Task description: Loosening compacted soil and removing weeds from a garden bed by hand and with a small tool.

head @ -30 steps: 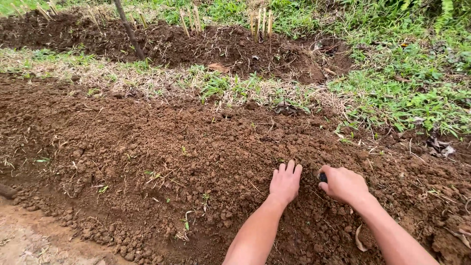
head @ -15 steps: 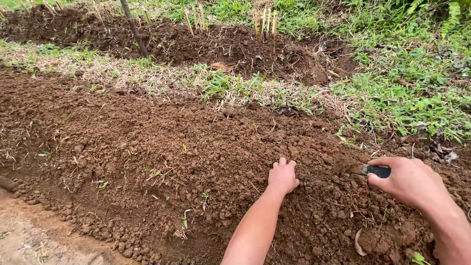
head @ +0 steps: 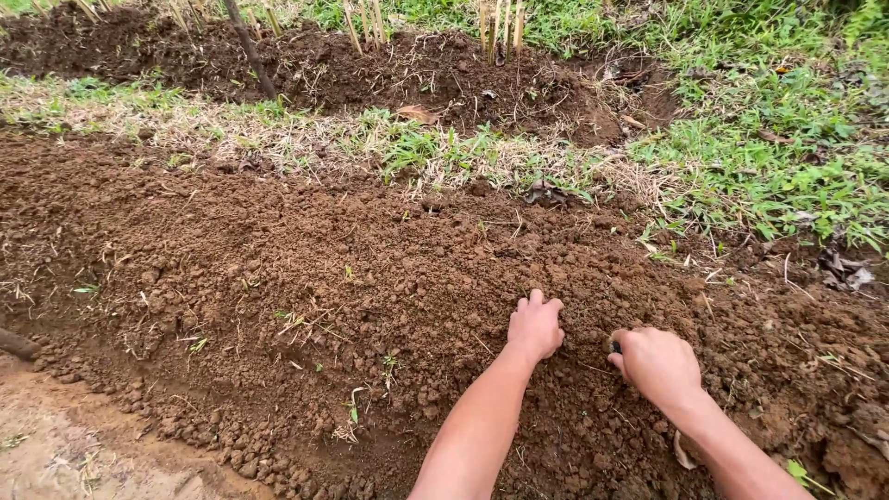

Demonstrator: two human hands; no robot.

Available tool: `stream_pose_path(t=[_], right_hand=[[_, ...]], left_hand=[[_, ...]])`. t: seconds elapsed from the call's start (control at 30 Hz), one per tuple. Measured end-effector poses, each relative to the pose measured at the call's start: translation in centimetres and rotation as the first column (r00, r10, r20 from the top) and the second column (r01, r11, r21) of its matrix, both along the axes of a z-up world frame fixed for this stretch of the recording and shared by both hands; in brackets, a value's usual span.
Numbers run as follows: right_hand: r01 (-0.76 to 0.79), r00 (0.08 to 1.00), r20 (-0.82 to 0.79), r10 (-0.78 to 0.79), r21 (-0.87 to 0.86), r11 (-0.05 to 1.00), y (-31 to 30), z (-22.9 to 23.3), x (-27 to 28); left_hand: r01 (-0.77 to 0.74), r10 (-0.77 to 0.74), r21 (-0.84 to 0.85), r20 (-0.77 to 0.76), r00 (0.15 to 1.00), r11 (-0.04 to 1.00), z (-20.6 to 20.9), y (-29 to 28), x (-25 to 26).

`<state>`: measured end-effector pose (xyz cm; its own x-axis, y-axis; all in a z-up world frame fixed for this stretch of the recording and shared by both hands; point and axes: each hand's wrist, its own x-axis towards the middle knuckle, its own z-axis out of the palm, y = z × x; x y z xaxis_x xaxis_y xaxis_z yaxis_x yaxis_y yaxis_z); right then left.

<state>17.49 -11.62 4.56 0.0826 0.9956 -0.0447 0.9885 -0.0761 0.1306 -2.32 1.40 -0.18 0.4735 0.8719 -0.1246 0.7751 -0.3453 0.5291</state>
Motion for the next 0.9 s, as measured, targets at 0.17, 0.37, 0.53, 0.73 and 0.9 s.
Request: stream_pose_path(t=[0.17,0.37,0.53,0.73,0.9], right_hand=[[0.003,0.998,-0.064,-0.004,-0.022,1.000,-1.0,4.3,0.6],[0.107,0.962,-0.265,-0.070,0.128,0.986,-1.3,14.8,-1.5],[0.082,0.979,-0.199,-0.032,0.245,0.966,2.6,16.4,-3.5],[0.034,0.991,-0.131,-0.022,0.087,0.996,13.7,-0.8,-5.2],[0.065,0.988,-0.142,-0.053,0.081,0.995,15.7,-1.7,-6.4]], left_hand=[[0.007,0.022,-0.152,0.184,0.983,0.988,-3.3,3.4,-0.4],[-0.006,0.103,-0.278,0.335,0.936,0.961,2.0,1.5,-4.2],[-0.025,0.098,-0.207,0.353,0.931,0.978,4.3,-0.8,-4.7],[0.032,0.033,-0.152,0.408,0.912,0.988,3.2,-0.4,-5.2],[0.041,-0.014,-0.060,0.389,0.921,0.997,1.9,0.8,-4.9]])
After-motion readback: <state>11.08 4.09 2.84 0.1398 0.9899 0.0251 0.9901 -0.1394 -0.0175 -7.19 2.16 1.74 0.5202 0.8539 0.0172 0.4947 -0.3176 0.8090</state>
